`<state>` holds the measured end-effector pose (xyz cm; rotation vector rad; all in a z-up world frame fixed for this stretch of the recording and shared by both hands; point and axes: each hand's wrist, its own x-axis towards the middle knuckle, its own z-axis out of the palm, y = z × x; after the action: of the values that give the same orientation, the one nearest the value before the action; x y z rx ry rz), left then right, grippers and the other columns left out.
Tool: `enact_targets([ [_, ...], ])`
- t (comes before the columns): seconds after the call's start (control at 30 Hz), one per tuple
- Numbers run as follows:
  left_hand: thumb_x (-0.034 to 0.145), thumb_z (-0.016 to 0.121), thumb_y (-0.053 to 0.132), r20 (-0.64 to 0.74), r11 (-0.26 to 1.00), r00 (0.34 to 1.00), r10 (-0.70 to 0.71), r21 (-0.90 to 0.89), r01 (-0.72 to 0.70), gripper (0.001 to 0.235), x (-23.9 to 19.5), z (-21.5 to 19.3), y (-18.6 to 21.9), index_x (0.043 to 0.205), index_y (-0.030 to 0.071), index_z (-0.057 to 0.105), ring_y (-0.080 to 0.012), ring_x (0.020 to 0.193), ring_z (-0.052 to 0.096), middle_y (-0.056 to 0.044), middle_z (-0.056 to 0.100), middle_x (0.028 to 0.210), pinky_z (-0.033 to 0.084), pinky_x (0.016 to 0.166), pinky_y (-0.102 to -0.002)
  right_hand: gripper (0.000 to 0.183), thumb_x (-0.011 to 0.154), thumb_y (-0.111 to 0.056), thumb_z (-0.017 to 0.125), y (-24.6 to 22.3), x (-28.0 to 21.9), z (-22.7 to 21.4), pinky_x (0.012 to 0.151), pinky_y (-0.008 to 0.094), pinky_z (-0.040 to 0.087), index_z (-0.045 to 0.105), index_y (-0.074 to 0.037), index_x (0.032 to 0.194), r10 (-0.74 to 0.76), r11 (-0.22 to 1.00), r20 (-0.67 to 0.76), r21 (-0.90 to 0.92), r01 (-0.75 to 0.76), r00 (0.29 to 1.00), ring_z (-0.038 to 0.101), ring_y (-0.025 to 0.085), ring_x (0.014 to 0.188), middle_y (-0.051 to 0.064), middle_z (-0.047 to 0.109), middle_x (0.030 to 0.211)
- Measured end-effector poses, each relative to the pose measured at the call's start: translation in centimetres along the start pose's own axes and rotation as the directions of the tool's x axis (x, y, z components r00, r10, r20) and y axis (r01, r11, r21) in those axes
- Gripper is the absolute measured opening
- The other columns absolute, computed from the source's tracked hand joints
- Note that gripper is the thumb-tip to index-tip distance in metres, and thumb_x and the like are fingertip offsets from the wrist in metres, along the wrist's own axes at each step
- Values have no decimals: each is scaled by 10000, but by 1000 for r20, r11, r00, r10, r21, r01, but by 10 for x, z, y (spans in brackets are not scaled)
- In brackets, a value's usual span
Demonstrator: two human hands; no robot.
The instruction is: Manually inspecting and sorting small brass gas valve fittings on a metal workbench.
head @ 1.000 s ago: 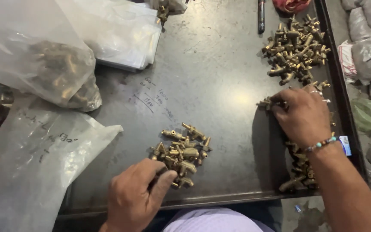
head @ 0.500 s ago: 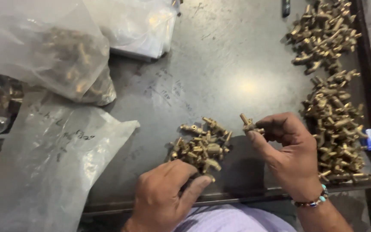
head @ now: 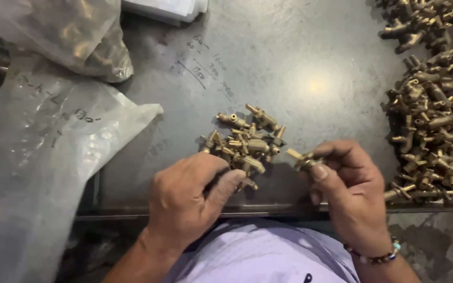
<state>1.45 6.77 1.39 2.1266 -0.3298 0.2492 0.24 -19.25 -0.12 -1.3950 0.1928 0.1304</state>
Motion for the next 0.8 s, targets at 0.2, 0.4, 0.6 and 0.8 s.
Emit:
enact_targets([
  [0.2,931,762,239,-21,996,996,-90,21,90,190,-2,5,1,901,63,697,-298,700,683,-109,690,815,515,621,-376,200,1008,-110,640,8,-3,-18,507,212,469,646,4,1173,51,980,125,-199,-25,991,555,50,587,63,696,792],
  [0.4,939,755,228,-49,984,993,-109,137,115,189,-3,9,4,926,52,689,-300,731,691,-118,697,832,514,648,-370,231,1008,-193,619,5,7,-25,497,227,476,641,-1,1135,260,965,205,-31,-259,944,572,75,567,78,706,779],
  [0.6,886,774,204,-47,972,989,-143,179,149,151,-8,16,12,882,72,702,-285,671,665,-98,676,777,501,614,-366,236,1003,-231,610,3,14,-31,497,226,475,635,-19,1104,312,931,227,122,-345,923,575,71,567,76,715,799],
  [0.8,810,818,211,110,998,993,41,32,-45,204,17,35,34,913,80,701,-257,658,686,-87,686,772,538,598,-355,206,982,-150,693,-8,16,-38,488,195,410,615,-16,1117,340,907,349,123,-403,873,532,52,560,72,717,797],
])
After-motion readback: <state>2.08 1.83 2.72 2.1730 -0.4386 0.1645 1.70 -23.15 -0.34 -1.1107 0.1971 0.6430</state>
